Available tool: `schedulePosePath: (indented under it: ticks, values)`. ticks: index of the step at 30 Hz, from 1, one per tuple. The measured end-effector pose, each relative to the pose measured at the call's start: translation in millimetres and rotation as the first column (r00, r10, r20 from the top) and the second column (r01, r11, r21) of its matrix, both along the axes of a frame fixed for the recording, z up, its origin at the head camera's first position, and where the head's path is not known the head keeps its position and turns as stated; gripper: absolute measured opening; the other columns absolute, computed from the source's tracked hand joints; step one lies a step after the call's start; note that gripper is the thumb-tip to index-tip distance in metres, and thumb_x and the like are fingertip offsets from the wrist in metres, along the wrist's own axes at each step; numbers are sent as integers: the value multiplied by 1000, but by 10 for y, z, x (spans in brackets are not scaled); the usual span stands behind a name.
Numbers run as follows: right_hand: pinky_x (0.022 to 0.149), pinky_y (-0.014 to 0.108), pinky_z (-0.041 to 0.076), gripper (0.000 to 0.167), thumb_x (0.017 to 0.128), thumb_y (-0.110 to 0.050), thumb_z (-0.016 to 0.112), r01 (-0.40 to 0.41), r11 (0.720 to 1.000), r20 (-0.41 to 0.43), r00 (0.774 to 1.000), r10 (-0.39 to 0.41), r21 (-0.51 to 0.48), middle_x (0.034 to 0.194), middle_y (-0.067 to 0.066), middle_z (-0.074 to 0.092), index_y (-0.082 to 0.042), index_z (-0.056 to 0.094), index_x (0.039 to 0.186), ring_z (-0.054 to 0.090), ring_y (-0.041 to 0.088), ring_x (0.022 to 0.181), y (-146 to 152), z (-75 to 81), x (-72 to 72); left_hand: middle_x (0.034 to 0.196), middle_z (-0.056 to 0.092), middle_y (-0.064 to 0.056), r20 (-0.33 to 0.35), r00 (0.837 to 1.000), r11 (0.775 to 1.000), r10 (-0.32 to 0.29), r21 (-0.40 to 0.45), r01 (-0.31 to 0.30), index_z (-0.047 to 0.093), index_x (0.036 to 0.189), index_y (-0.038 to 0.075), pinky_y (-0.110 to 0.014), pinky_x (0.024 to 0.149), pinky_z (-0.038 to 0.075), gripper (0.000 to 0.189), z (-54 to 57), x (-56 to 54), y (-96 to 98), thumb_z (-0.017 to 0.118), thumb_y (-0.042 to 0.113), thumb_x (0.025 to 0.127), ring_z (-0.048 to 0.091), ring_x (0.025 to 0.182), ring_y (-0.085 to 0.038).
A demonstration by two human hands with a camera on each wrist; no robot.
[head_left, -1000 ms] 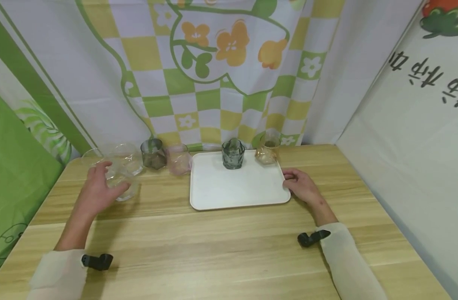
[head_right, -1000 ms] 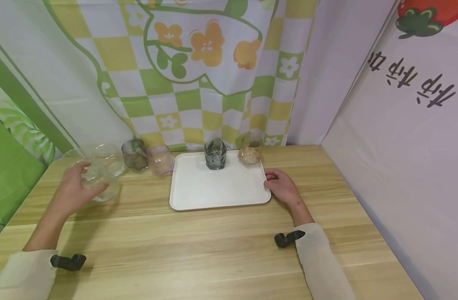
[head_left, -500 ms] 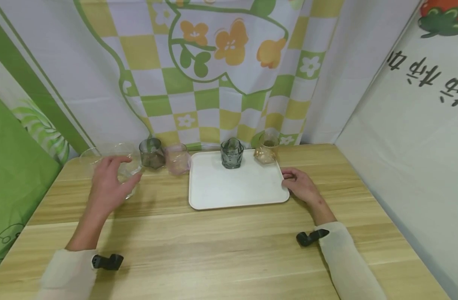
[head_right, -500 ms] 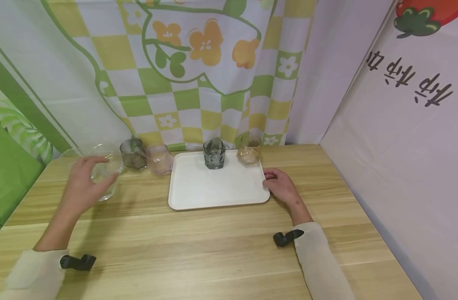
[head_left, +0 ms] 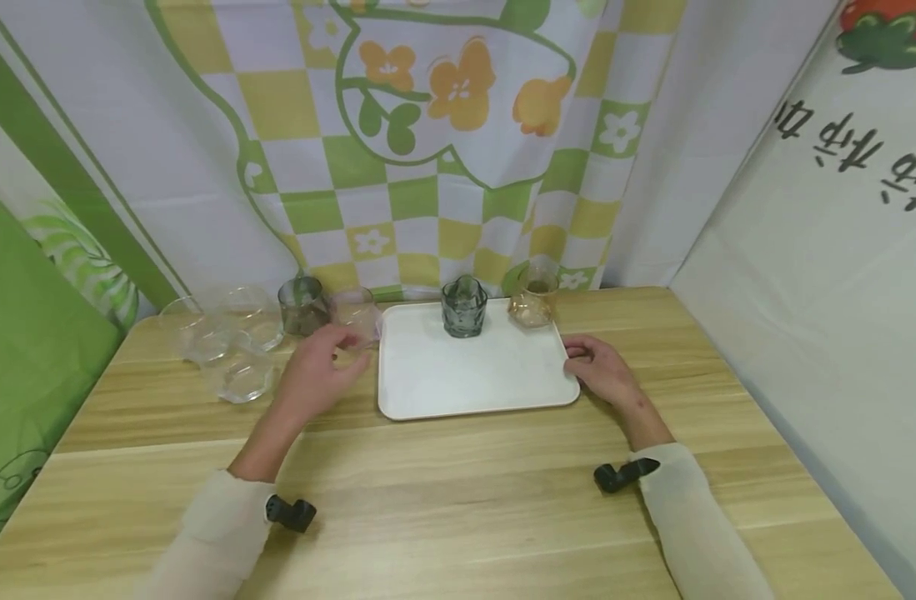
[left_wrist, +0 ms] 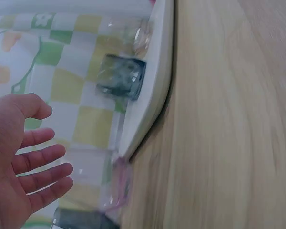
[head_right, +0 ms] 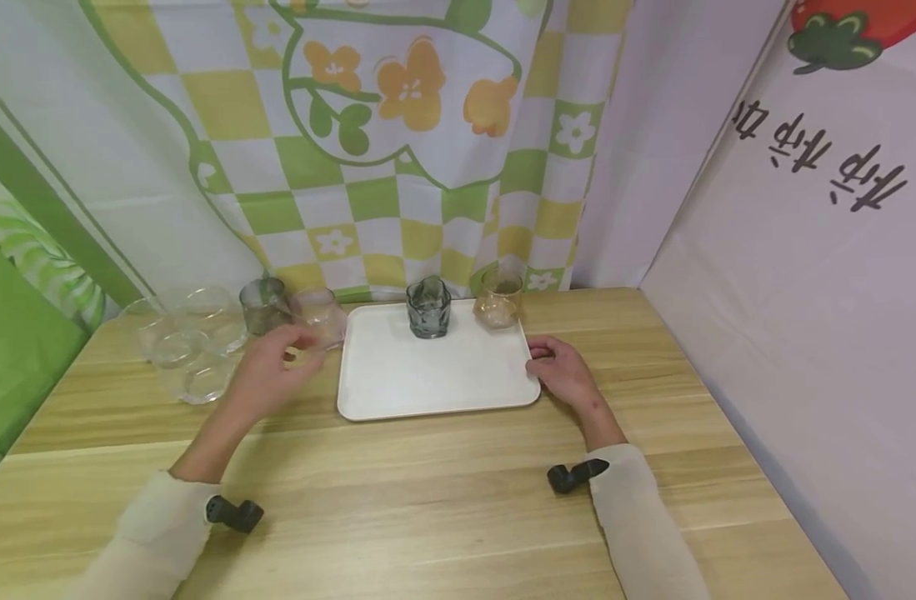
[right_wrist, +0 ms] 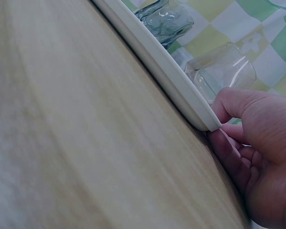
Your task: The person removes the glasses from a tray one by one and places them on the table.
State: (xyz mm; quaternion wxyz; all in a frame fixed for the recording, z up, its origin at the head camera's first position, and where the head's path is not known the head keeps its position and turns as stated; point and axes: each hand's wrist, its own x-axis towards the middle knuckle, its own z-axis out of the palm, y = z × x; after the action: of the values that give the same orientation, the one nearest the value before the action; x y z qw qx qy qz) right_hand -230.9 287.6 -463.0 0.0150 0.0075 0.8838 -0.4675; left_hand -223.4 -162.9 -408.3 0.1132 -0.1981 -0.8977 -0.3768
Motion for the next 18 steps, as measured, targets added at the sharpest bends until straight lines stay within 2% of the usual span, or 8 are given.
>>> schedulePosePath:
  ticks: [7,10,14,18]
  values:
    - [80,26,50,49,91,-7,62,-4,1000,-6,1000,4,-16,121,22,62,7,56,138,63,27,102,-14,4,2,109,69,-15,-53,994,995,-96,-39,94,69,115,2,-46,87,53,28,-105,-196,460,74,19,93,65,100,-34]
    - [80,26,50,50,91,-8,62,-4,1000,-3,1000,4,-12,121,21,62,7,56,138,63,26,102,-5,-1,2,110,68,-17,-47,992,993,-119,-32,117,68,117,1,-46,85,53,30,-117,-269,628,75,19,92,65,99,-36]
    - [81,26,50,49,92,-6,62,-5,1000,1,1000,5,-12,121,21,62,7,56,139,62,27,103,19,-12,-7,121,63,-19,-35,991,992,-126,-22,125,65,124,1,-46,91,52,39,-121,-354,833,75,20,92,62,107,-37]
    - [84,27,50,48,93,-5,62,-4,1000,6,1000,4,-22,123,22,61,6,55,139,62,28,105,34,-19,-6,140,53,-16,26,995,994,-96,-49,97,56,140,4,-50,99,49,56,-141,-449,1028,74,27,93,56,123,-36]
